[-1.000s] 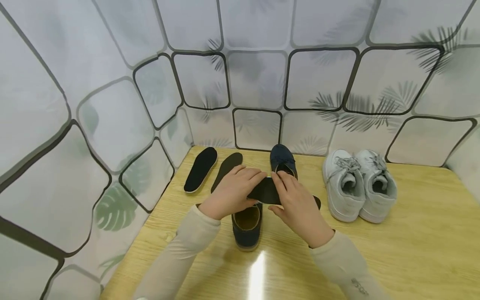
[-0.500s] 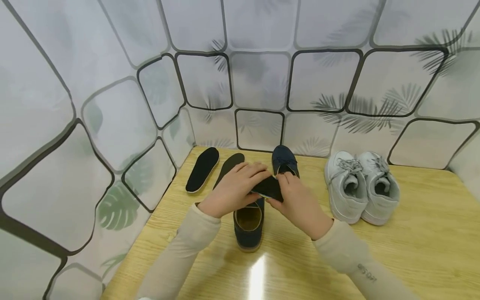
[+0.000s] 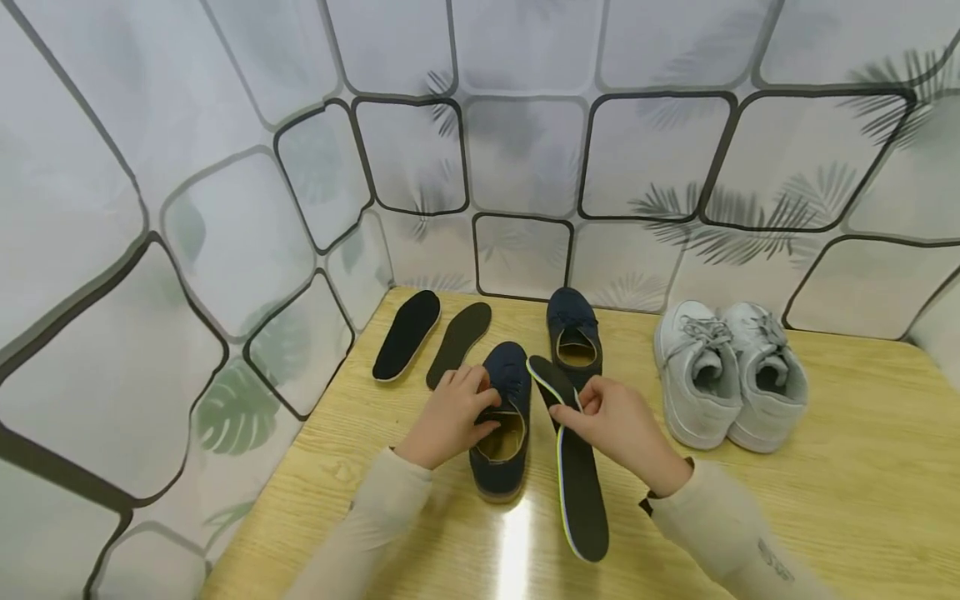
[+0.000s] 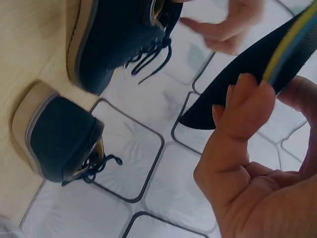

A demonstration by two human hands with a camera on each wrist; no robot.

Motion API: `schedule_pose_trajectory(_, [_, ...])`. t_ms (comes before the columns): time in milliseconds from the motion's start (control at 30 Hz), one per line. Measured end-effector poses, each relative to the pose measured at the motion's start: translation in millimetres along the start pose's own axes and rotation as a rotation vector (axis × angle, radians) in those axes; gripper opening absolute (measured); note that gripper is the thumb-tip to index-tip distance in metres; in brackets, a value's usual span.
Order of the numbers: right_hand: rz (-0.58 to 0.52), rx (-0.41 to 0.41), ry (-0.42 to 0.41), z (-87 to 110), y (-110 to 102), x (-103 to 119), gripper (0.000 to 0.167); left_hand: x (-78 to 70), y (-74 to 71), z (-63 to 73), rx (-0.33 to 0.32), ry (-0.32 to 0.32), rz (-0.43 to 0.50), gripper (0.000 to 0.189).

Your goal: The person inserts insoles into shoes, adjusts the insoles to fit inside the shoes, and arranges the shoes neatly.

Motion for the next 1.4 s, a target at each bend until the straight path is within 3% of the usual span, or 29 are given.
schedule_pose_trajectory(100, [0.005,0.037,0.012,10.1,7.9,2.3,0.034,1.6,16.6,6.2,0.011,-0.031,-0.036,0.03])
schedule_pose_trajectory(267, [0.052,0.056,0.009,20.7,18.6,8.0,0.03,4.1,23.8,4.5,-0.029,-0.05,-0.057,0.024])
schedule_pose_trajectory(500, [0.136,0.004,-0.083,30.4,29.0,16.7,0.033,9.2,22.8,1.6,-0.042,-0.057,0.118,0.023])
schedule_pose_trajectory(633, [0.154,0.014,-0.115,34.1,35.4,21.7,0.035,12.1,23.2,-0.1,-0.006,-0.06,0.173,0.023])
schedule_pose_trajectory(867, [0.149,0.061,-0.15,29.4,46.4,31.7,0.032,13.3,21.3,-5.2,0.07,-0.046,0.138,0.02])
schedule_pose_trajectory(1200, [0.159,0.136,-0.182,6.3,68.4,46.4,0.042,15.6,31.5,-17.6,0.262,-0.035,0.215,0.025])
schedule_pose_trajectory(1400, [0.172,0.125,-0.169,-4.9,74.2,49.0,0.044,15.4,31.1,-17.7,0.295,-0.027,0.258,0.025])
Point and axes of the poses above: each hand's wrist, its own z-axis away from the middle knuckle, its own y-axis out of the palm, x = y × z, the point moved 8 cm from there along -z, towards the middle knuckle, and after that the axes turned 2 degrees about z, right-handed, at the moved point
